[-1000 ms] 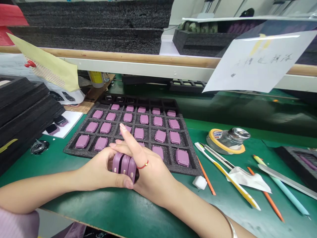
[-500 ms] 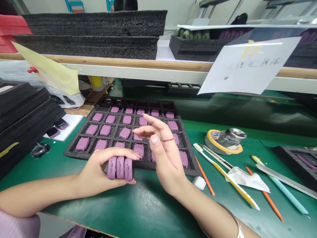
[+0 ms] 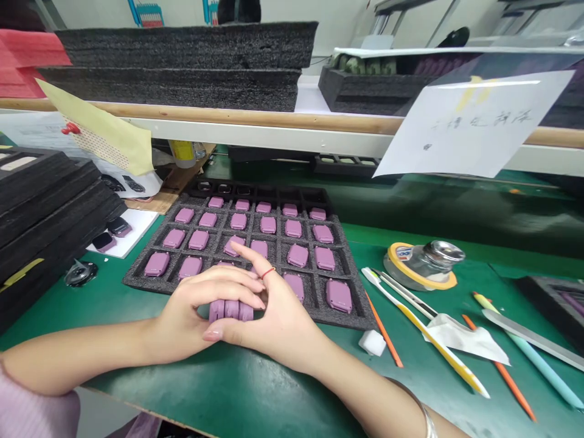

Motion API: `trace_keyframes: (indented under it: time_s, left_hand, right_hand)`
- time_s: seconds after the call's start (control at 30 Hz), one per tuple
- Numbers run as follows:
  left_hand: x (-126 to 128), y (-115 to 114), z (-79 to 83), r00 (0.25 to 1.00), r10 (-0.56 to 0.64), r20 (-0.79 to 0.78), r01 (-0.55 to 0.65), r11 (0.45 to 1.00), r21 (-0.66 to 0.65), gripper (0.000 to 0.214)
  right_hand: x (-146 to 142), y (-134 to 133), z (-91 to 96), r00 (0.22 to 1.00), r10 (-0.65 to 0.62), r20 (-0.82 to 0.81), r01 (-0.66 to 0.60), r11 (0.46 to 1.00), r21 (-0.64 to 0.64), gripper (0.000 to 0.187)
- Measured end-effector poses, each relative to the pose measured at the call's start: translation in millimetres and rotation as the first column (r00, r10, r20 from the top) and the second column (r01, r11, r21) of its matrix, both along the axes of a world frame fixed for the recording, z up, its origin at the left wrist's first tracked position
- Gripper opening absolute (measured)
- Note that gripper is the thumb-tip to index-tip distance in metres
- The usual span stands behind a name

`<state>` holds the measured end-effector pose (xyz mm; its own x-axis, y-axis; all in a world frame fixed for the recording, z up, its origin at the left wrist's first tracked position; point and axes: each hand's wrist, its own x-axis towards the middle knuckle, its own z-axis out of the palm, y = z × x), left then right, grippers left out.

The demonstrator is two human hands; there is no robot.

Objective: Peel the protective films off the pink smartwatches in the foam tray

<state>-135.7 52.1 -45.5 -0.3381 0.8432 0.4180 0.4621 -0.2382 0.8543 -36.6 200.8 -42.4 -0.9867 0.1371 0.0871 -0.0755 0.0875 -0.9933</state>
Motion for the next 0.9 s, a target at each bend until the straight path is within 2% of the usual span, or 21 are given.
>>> trace_keyframes:
  time_s: [0.07,0.13,0.2,0.27,0.3,0.37,0.43,0.5,0.77,0.83,0.9]
  left_hand:
    - [0.0,-1.4,0.1,1.0,0.027,0.0,-0.027,1.0,-0.011,0.028]
    - [1.1,-2.5,1.0,0.996,0.071,0.048,-0.068,0.996,-0.052,0.057]
    - [2.8,-2.4,2.9,0.971,0.062,0.229,-0.036,0.993,-0.117,0.1]
    - [4.4,-0.7,5.9,0.869,0.005,0.495,0.088,0.983,-0.164,0.125]
    - [4.6,0.6,7.5,0.788,-0.026,0.615,0.163,0.972,-0.167,0.125]
    - [3.9,3.5,10.5,0.649,-0.063,0.758,0.273,0.949,-0.156,0.098]
    - [1.9,5.8,12.3,0.604,-0.067,0.794,0.319,0.934,-0.164,0.063]
    - [-0.2,6.9,13.0,0.629,-0.057,0.775,0.322,0.927,-0.193,0.048]
    - [-2.2,6.2,13.9,0.651,-0.069,0.756,0.324,0.926,-0.195,0.046]
    - [-2.4,7.2,11.6,0.648,-0.072,0.758,0.308,0.935,-0.174,0.045]
    - [-2.3,8.0,8.3,0.675,-0.063,0.735,0.271,0.948,-0.168,0.038]
  right_hand:
    - [1.1,-4.5,-0.6,0.995,-0.049,-0.089,0.053,0.998,0.034,0.107]
    - [3.9,-6.4,-0.6,0.978,-0.095,-0.187,0.114,0.989,0.09,0.109]
    - [7.1,-5.9,-0.4,0.953,-0.152,-0.263,0.204,0.962,0.183,0.108]
    - [9.1,-4.2,-0.5,0.929,-0.183,-0.322,0.272,0.926,0.26,0.104]
    - [9.2,-3.2,-0.7,0.92,-0.178,-0.348,0.285,0.915,0.286,0.101]
    - [8.0,-1.6,-1.4,0.91,-0.135,-0.392,0.274,0.906,0.322,0.096]
    - [5.9,-0.8,-2.2,0.904,-0.089,-0.419,0.249,0.905,0.345,0.094]
    - [4.5,-0.4,-2.8,0.903,-0.072,-0.423,0.238,0.904,0.356,0.095]
    - [6.7,2.0,-3.1,0.904,-0.053,-0.424,0.238,0.886,0.398,0.102]
    - [5.6,2.0,-3.8,0.903,-0.006,-0.431,0.216,0.871,0.441,0.101]
    - [4.3,1.8,-3.7,0.904,0.066,-0.423,0.184,0.832,0.524,0.095]
